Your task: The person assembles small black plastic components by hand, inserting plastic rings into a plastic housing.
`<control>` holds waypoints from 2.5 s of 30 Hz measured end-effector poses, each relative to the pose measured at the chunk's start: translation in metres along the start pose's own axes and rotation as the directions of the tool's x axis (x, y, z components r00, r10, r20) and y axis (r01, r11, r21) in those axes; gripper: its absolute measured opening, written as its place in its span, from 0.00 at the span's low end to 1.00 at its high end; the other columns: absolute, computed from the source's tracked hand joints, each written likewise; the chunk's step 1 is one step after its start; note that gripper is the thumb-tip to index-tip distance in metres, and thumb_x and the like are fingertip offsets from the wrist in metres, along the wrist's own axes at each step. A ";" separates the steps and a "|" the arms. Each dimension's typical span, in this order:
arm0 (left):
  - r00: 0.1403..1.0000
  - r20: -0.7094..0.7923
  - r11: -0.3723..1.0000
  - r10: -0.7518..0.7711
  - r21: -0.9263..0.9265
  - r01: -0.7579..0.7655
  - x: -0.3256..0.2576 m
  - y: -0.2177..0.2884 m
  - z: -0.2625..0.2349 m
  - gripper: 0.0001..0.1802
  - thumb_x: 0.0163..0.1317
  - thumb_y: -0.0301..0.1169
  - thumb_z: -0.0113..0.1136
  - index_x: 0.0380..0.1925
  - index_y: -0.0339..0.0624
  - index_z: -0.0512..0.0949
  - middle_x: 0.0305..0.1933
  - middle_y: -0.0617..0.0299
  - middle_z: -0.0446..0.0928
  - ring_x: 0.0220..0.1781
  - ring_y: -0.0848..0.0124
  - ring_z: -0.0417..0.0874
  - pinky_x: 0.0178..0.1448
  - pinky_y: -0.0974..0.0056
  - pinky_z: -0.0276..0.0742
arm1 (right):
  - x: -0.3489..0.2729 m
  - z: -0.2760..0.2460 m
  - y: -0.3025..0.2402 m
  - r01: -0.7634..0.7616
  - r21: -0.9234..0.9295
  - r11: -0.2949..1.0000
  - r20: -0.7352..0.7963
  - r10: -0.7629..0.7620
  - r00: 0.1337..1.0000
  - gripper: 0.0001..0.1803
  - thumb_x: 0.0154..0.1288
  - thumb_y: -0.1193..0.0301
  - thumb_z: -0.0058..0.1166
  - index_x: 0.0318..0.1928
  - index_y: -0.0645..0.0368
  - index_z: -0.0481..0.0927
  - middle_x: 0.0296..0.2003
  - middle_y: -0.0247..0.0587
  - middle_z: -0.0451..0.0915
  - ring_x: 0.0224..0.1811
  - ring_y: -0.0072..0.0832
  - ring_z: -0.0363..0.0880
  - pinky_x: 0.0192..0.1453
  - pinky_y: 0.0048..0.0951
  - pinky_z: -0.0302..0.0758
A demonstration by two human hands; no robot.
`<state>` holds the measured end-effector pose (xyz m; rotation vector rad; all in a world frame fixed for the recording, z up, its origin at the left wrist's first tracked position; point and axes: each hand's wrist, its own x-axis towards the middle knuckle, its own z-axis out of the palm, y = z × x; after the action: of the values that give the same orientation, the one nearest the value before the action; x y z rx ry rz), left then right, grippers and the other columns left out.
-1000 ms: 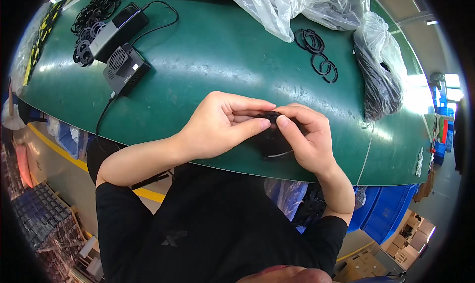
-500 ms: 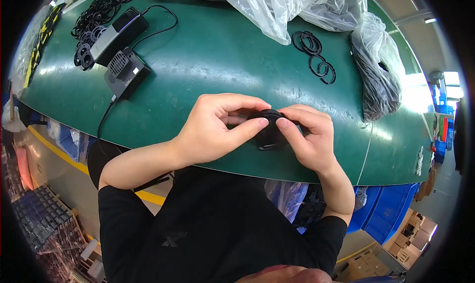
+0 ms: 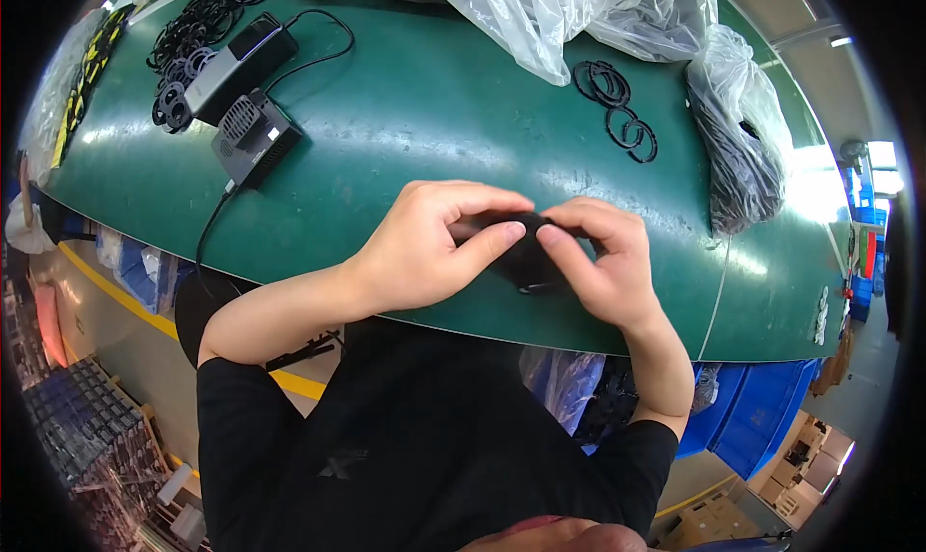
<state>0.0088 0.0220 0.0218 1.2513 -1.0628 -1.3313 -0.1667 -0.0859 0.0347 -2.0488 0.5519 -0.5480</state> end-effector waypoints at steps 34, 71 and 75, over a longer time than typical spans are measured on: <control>0.600 -0.226 0.640 0.767 0.220 -0.736 -0.199 0.059 -0.091 0.24 0.59 0.31 0.50 0.53 0.26 0.67 0.55 0.42 0.71 0.58 0.56 0.73 0.63 0.55 0.67 | 0.002 -0.003 0.023 -0.141 0.132 0.981 -0.075 0.152 0.986 0.09 0.59 0.73 0.58 0.35 0.67 0.81 0.26 0.36 0.80 0.26 0.16 0.75 0.31 0.20 0.72; 0.942 -0.098 0.900 0.322 0.340 -0.272 0.008 0.002 0.003 0.15 0.60 0.22 0.58 0.47 0.29 0.75 0.32 0.59 0.81 0.32 0.82 0.77 0.35 0.74 0.74 | 0.016 0.012 -0.015 0.093 -0.137 0.986 -0.315 -0.133 0.940 0.10 0.50 0.75 0.64 0.35 0.64 0.81 0.29 0.42 0.81 0.28 0.27 0.81 0.32 0.22 0.79; 0.892 -0.092 0.816 0.442 0.454 -0.357 0.009 0.001 0.004 0.14 0.57 0.21 0.60 0.44 0.30 0.76 0.26 0.54 0.80 0.26 0.81 0.77 0.29 0.72 0.73 | 0.018 0.013 -0.017 0.123 -0.207 0.971 -0.319 -0.186 0.929 0.09 0.49 0.75 0.64 0.33 0.64 0.82 0.27 0.42 0.80 0.26 0.29 0.81 0.30 0.23 0.78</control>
<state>0.0047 0.0132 0.0224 1.3398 -1.4333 -0.6514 -0.1419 -0.0792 0.0459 -2.1997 0.6635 -0.9878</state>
